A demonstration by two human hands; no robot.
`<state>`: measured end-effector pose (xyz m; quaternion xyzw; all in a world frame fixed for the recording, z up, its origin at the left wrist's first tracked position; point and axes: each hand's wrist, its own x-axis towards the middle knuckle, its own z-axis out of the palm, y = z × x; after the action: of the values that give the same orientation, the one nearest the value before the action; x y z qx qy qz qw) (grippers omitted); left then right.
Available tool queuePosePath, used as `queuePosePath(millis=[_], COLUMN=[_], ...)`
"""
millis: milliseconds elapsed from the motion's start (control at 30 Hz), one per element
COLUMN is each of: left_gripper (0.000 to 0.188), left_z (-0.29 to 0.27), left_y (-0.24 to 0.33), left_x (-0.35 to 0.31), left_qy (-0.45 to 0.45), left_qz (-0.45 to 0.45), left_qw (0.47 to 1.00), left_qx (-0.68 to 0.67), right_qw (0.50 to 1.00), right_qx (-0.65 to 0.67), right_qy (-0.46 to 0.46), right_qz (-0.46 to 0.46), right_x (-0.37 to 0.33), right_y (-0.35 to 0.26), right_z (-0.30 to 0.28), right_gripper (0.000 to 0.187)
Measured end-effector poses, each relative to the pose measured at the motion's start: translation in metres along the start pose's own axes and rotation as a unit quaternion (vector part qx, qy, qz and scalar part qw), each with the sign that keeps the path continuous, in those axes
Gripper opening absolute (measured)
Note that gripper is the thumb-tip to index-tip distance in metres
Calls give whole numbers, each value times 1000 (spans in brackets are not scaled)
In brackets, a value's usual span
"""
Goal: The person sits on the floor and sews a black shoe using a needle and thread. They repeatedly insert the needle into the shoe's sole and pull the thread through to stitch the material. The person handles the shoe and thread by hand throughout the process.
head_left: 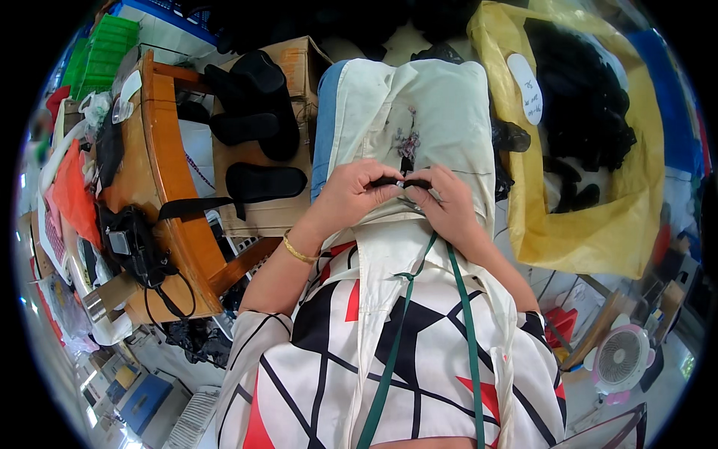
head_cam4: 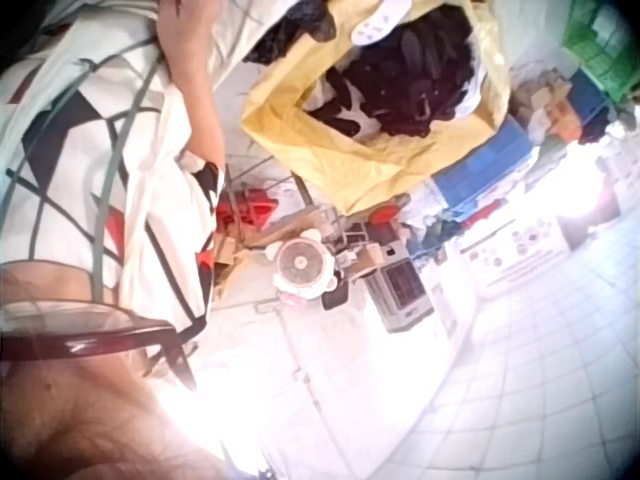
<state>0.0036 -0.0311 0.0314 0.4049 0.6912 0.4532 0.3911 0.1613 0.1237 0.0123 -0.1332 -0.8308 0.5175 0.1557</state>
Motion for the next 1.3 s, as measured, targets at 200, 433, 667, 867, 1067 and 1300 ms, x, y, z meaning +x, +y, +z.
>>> queuePosePath(millis=[200,433,667,867,1067,1300], left_gripper=[24,30,32,31,30,28], left_z=[4,8,8,9,10,14], left_y=[2,5,7,12,10,6], left_x=[-11,-20,-21,-20,-22,-27], left_qy=[45,27,3,5,6,-4], left_qz=[91,177,199,204,205,180], left_qw=[993,977,972,973,973,983], left_qx=[62,120,125,105,104,29], right_qw=[965,947,959,954,948,932], right_qx=[200,108,96,97,123,196], right_qy=[1,-250,-260,-277,-287,-291], right_qz=[169,169,62,56,60,91], right_x=[-4,2,-3,-2,-2,-7], right_y=[-9,-25,-12,-12,-11,-5], right_z=[-25,-52,-52,-54,-54,-43], right_gripper=[15,10,16,19,20,14])
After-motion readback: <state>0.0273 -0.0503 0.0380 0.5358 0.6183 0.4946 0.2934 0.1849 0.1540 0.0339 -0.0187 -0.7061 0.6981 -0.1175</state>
